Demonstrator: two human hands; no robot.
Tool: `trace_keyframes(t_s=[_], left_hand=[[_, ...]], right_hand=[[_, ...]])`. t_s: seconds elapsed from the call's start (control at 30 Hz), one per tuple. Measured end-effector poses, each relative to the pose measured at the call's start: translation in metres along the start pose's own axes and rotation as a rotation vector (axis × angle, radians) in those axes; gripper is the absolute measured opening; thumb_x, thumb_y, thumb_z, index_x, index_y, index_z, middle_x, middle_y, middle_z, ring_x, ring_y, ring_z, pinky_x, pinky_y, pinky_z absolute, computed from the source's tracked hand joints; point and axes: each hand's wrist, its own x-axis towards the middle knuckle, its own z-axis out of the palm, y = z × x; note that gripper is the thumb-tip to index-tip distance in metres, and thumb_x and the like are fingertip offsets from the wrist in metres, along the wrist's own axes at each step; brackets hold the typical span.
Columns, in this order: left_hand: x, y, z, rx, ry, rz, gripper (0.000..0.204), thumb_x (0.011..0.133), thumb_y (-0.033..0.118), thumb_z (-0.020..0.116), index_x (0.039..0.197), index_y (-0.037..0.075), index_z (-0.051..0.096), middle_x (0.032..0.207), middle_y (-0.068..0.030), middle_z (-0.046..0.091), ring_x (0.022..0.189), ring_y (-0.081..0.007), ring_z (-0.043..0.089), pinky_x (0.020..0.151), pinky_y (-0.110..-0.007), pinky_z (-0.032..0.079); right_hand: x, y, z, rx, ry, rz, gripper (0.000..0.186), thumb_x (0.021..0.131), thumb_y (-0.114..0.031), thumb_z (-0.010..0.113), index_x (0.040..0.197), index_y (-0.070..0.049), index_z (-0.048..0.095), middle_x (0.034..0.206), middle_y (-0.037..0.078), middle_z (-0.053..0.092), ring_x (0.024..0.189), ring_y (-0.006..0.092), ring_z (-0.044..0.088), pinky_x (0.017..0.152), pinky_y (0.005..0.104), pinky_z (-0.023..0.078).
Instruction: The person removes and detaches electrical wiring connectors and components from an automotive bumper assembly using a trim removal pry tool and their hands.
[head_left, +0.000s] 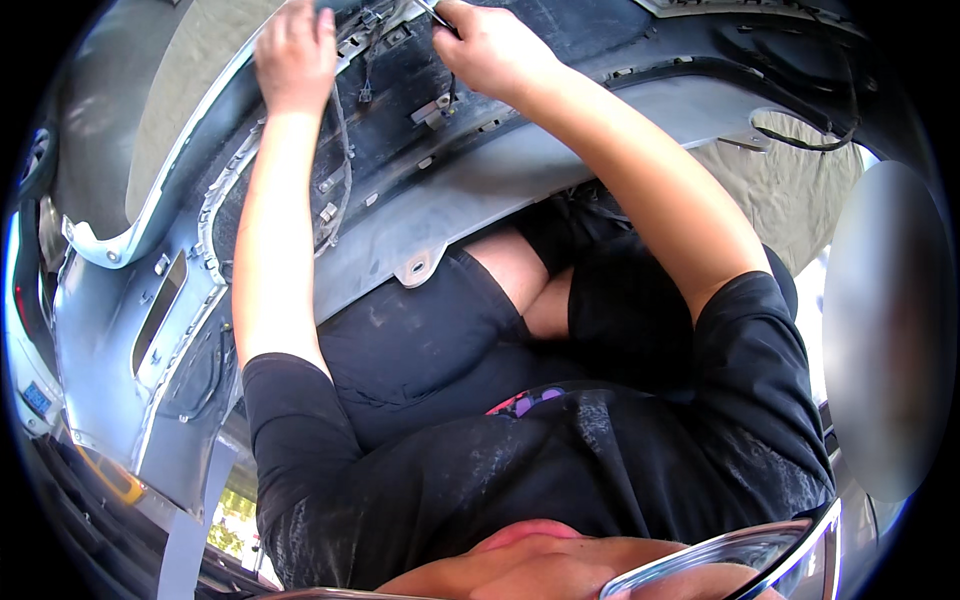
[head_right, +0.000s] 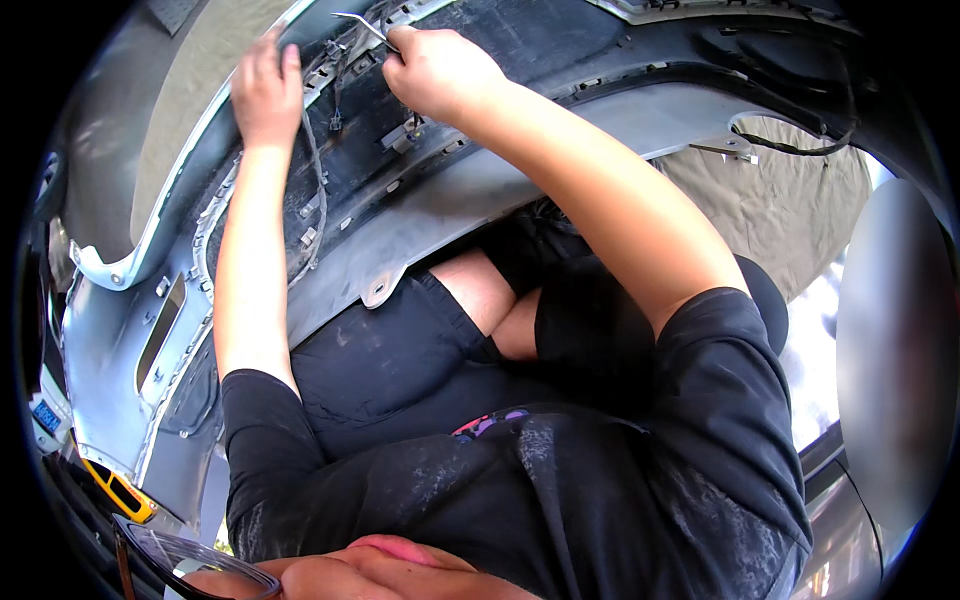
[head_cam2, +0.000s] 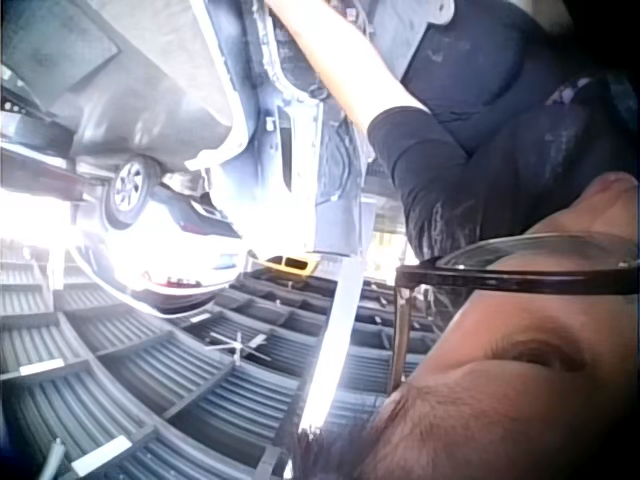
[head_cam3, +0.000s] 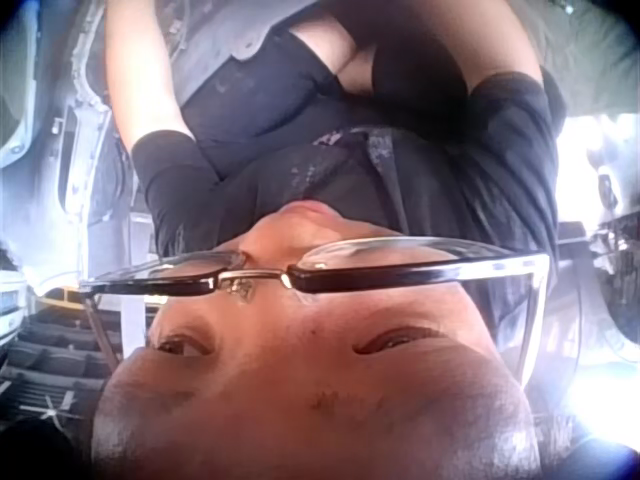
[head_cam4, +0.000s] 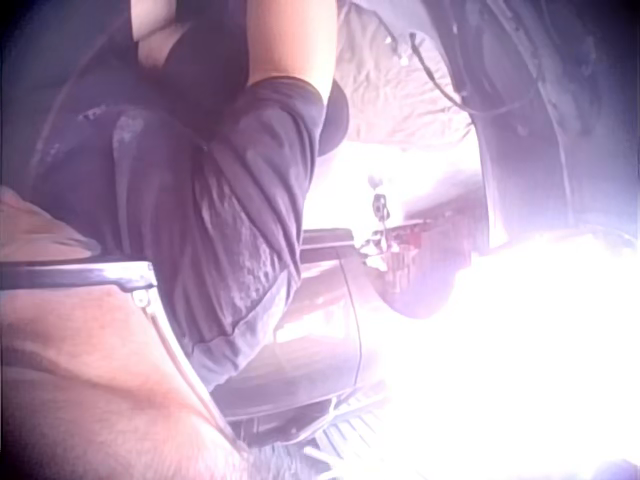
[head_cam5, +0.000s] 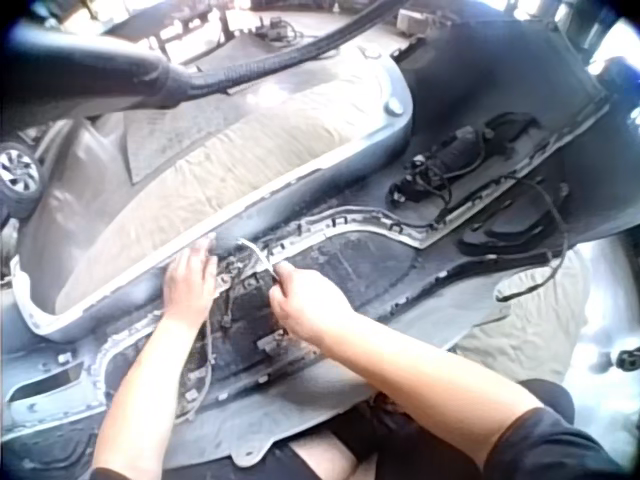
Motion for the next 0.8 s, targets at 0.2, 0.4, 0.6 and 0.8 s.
trace_keyframes(t_s=[0.2,0.4,0.6,0.8], left_hand=[[-0.017,-0.106,0.035,0.296,-0.228,-0.256,0.063,0.107,0.060,0.048,0.151,0.017,0.058,0.154,-0.0139,0.059,0.146,-0.0348,0.050,0.124,-0.054,0.027],[-0.023,-0.112,0.029,0.179,-0.290,-0.262,0.070,0.106,0.066,0.046,0.156,0.018,0.052,0.155,-0.0162,0.057,0.147,-0.0353,0.047,0.124,-0.055,0.026],[-0.031,-0.114,0.038,0.235,-0.228,-0.181,0.072,0.105,0.068,0.046,0.156,0.018,0.052,0.153,-0.0163,0.057,0.146,-0.0371,0.048,0.124,-0.056,0.026],[-0.029,-0.118,0.038,0.211,-0.248,-0.211,0.073,0.105,0.069,0.046,0.157,0.018,0.052,0.156,-0.0153,0.055,0.148,-0.0368,0.046,0.124,-0.056,0.024]], right_hand=[[0.008,0.016,-0.012,-0.314,0.138,-0.257,0.028,0.105,-0.035,0.053,0.108,-0.015,0.072,0.097,0.012,0.077,0.093,0.0363,0.075,0.081,0.0508,0.060],[0.005,0.008,-0.035,-0.413,0.020,-0.312,0.030,0.103,-0.035,0.060,0.101,-0.007,0.070,0.092,0.022,0.075,0.092,0.0415,0.073,0.083,0.0523,0.058],[0.004,0.035,0.001,-0.469,0.154,-0.323,0.023,0.105,-0.030,0.054,0.102,-0.015,0.071,0.093,0.013,0.077,0.087,0.0356,0.075,0.074,0.0502,0.061],[-0.002,0.031,0.000,-0.495,0.163,-0.304,0.021,0.102,-0.029,0.057,0.101,-0.014,0.072,0.091,0.013,0.075,0.088,0.0349,0.076,0.074,0.0488,0.062]])
